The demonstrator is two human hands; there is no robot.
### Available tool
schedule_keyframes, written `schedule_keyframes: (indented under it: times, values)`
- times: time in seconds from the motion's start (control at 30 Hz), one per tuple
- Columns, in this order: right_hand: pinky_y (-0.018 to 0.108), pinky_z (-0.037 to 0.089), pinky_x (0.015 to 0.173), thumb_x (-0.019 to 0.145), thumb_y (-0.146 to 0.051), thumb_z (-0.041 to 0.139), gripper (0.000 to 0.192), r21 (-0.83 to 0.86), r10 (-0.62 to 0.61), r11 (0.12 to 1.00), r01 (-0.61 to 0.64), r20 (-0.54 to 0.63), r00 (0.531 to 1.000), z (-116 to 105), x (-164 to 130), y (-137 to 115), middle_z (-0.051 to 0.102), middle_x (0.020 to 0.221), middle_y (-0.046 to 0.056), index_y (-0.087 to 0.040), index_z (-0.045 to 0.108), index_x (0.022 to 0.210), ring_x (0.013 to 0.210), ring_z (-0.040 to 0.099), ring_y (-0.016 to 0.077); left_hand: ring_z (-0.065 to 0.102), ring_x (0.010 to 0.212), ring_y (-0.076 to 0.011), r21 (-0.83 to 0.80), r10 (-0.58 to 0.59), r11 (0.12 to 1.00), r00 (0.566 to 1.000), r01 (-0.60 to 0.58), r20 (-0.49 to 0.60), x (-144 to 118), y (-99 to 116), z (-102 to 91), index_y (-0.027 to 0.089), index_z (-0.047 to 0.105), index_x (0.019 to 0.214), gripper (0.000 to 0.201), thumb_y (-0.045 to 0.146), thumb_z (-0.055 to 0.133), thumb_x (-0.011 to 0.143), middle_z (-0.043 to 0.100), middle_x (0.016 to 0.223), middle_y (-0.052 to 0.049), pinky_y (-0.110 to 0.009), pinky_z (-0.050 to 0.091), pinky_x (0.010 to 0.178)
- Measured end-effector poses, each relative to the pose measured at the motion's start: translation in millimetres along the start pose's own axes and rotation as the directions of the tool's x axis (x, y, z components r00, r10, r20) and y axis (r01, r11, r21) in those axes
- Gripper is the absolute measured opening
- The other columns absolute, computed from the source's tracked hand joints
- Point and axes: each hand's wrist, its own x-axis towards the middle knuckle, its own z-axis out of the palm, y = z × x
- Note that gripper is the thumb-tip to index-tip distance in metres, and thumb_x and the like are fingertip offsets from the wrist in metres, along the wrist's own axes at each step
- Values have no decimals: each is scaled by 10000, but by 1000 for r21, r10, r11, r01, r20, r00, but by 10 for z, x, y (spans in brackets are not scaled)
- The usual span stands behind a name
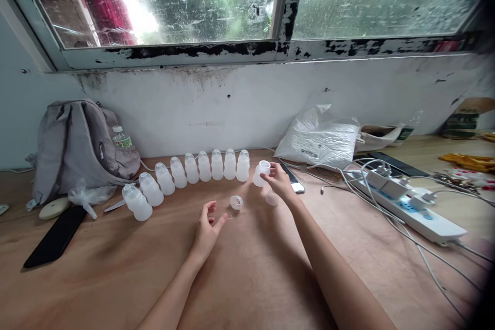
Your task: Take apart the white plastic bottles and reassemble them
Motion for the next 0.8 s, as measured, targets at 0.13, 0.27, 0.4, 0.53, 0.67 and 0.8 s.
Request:
schedule_keyframes:
  times: [0.13,0.27,0.4,0.53,0.67,0.8]
  values:
    - [330,430,773,708,-284,546,427,-44,-14,999,16,33,999,98,-4,116,586,1045,124,-150,448,1101,862,590,199,485,1028,-205,47,28,998,1000,-28,6,-14,-6,-1,219,481,1027,372,348,605,701,510,1129,-74,-314,389,797]
    - [359,401,829,692,-286,568,510,-99,-85,991,86,7,996,99,-3,135,559,1089,136,-142,414,1156,994,533,237,493,1014,-201,79,39,996,999,-40,10,-15,-5,-5,221,484,1023,362,341,601,702,523,1111,-69,-311,392,795]
    - [354,402,799,769,-298,466,359,-156,-248,965,212,-270,930,48,-60,-102,563,1057,141,-135,485,1088,943,532,237,495,1009,-201,61,33,998,999,-33,-6,-17,21,-9,223,500,1007,337,325,599,701,533,1095,-63,-301,393,780]
    - [280,406,624,805,-257,392,222,-213,-227,954,210,-54,973,74,-177,-371,622,767,72,-181,577,899,680,572,180,493,1010,-206,16,22,1000,1000,-22,-20,-21,64,-23,221,530,973,274,304,576,716,544,1069,-62,-291,395,761]
    - [255,348,484,693,-202,541,154,-325,-50,926,191,398,916,267,-339,-372,561,496,37,-175,567,543,487,527,155,499,999,-206,58,59,997,998,-58,-16,-21,68,-39,223,521,988,276,284,564,722,550,1056,-64,-299,394,761]
    - [240,314,444,655,-163,585,212,-302,-52,923,237,513,857,526,-537,-351,526,435,15,-180,517,456,424,485,123,485,1018,-214,130,99,986,994,-103,36,-31,29,-36,238,454,1096,439,280,605,685,526,1088,-68,-322,395,783]
